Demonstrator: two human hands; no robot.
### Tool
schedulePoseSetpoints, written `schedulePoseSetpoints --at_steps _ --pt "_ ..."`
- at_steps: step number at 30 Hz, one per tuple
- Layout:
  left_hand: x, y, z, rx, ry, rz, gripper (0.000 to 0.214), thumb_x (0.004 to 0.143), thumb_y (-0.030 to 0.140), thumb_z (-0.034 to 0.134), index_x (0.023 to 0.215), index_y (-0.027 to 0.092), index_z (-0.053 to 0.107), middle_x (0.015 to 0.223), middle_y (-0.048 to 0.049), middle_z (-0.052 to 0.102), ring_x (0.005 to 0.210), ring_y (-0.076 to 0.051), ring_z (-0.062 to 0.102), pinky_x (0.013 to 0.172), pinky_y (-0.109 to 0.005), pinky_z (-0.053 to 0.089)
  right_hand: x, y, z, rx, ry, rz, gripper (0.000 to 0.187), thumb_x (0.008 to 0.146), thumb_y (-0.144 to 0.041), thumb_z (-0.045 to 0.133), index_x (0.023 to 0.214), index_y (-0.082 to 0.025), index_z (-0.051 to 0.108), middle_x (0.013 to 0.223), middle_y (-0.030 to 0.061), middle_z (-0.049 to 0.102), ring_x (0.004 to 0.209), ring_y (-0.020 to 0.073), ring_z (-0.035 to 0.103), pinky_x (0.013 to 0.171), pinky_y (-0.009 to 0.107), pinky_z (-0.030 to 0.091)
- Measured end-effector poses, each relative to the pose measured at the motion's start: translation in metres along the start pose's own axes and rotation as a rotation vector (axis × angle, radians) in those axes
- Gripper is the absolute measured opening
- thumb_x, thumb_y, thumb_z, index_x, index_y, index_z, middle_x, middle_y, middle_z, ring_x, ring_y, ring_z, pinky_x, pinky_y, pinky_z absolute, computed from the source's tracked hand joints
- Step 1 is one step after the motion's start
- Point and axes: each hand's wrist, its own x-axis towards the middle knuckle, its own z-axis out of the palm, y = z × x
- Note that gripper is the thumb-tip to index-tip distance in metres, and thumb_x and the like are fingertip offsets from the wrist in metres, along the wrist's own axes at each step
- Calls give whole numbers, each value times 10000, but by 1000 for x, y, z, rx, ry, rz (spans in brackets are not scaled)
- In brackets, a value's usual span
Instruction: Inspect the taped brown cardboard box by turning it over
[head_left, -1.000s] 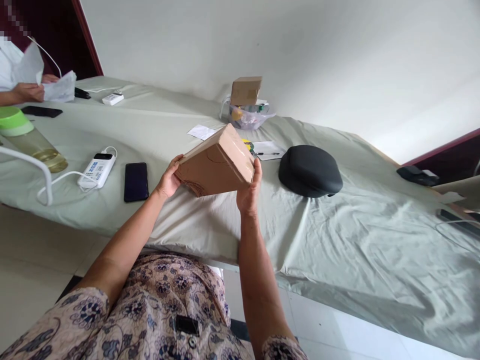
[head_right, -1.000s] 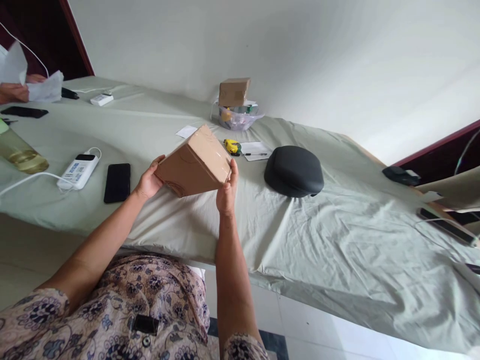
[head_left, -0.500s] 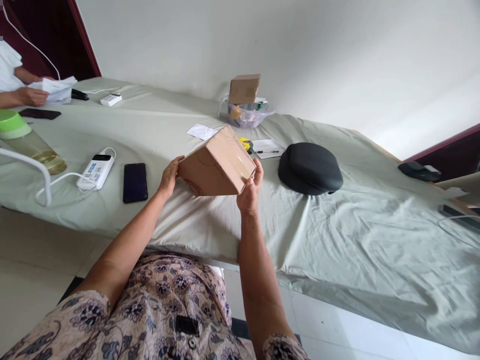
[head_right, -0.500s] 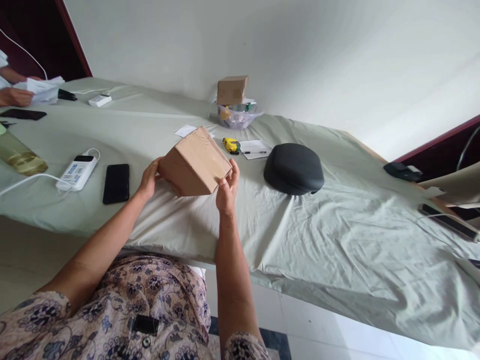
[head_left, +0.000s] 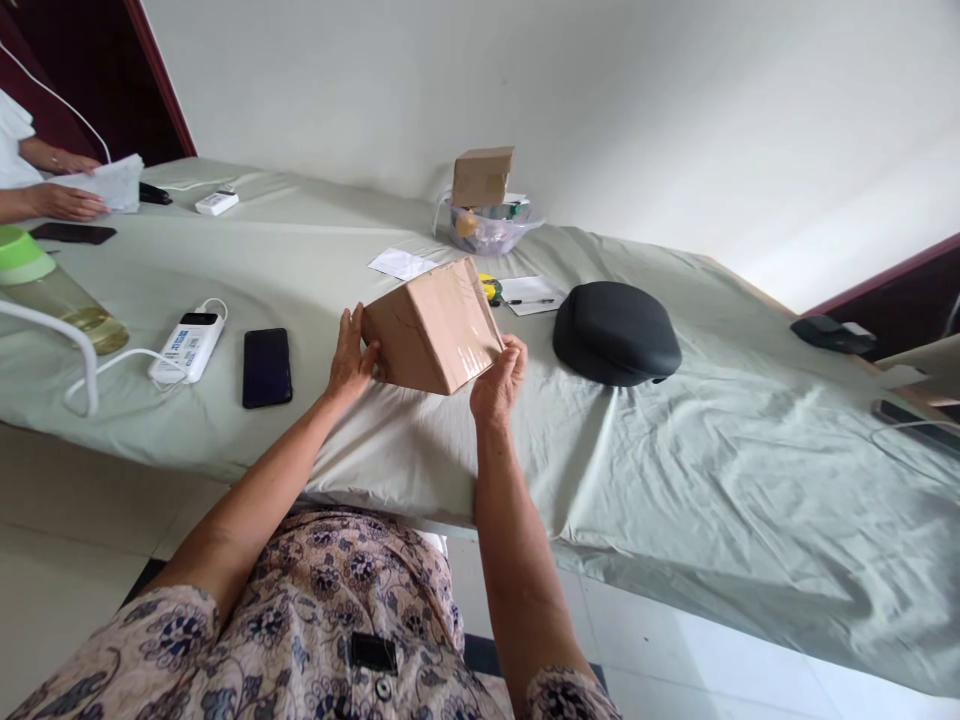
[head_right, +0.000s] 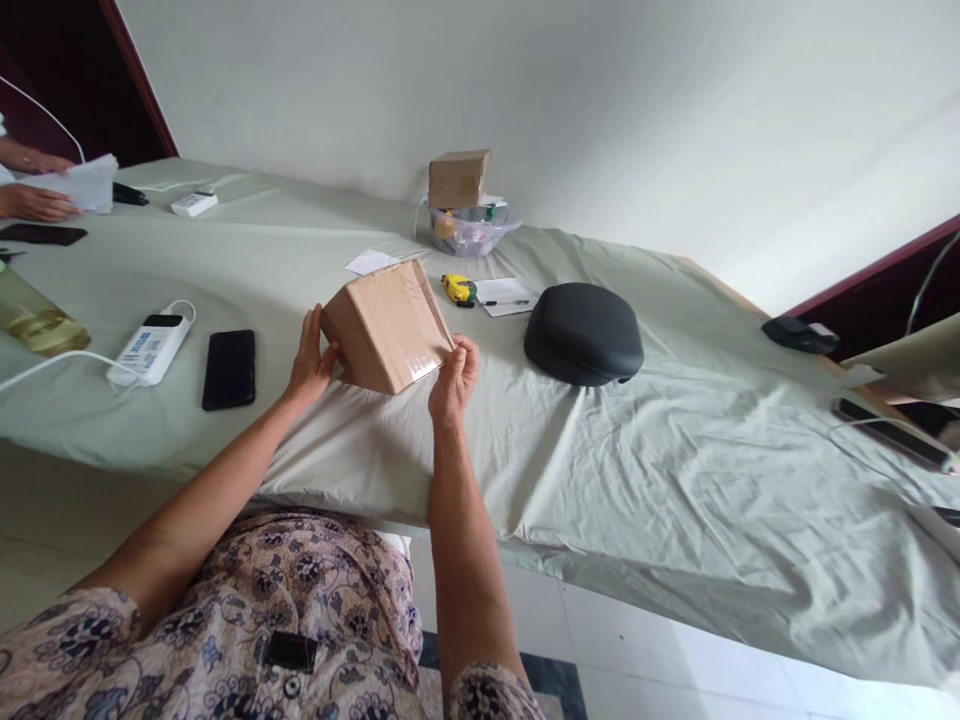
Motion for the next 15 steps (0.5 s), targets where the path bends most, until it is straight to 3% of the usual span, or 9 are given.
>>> schedulePoseSetpoints --at_steps 6,11,15 --pt "-2 4 1 -211 -158 2 858 876 735 555 1599 359 288 1718 -2 183 1607 -323 111 1315 -542 265 -4 6 0 -31 -113 -20 505 894 -735 485 1018 -254 581 901 11 553 751 145 526 688 263 443" --pt "-5 5 5 -381 -320 33 1221 701 810 710 1637 389 48 1739 0 -84 1606 -365 -70 1295 -602 237 -5 11 0 -53 -163 29 548 863 -761 529 1082 -267 614 944 18 584 706 131 519 668 258 457" --pt "-3 1 6 -409 -341 63 1374 614 871 718 1632 371 -58 1726 -49 -168 1598 -408 -54 1297 -603 197 -8 7 5 -56 -264 61 537 810 -741 640 1056 -263 642 901 4 599 682 118 507 670 255 464"
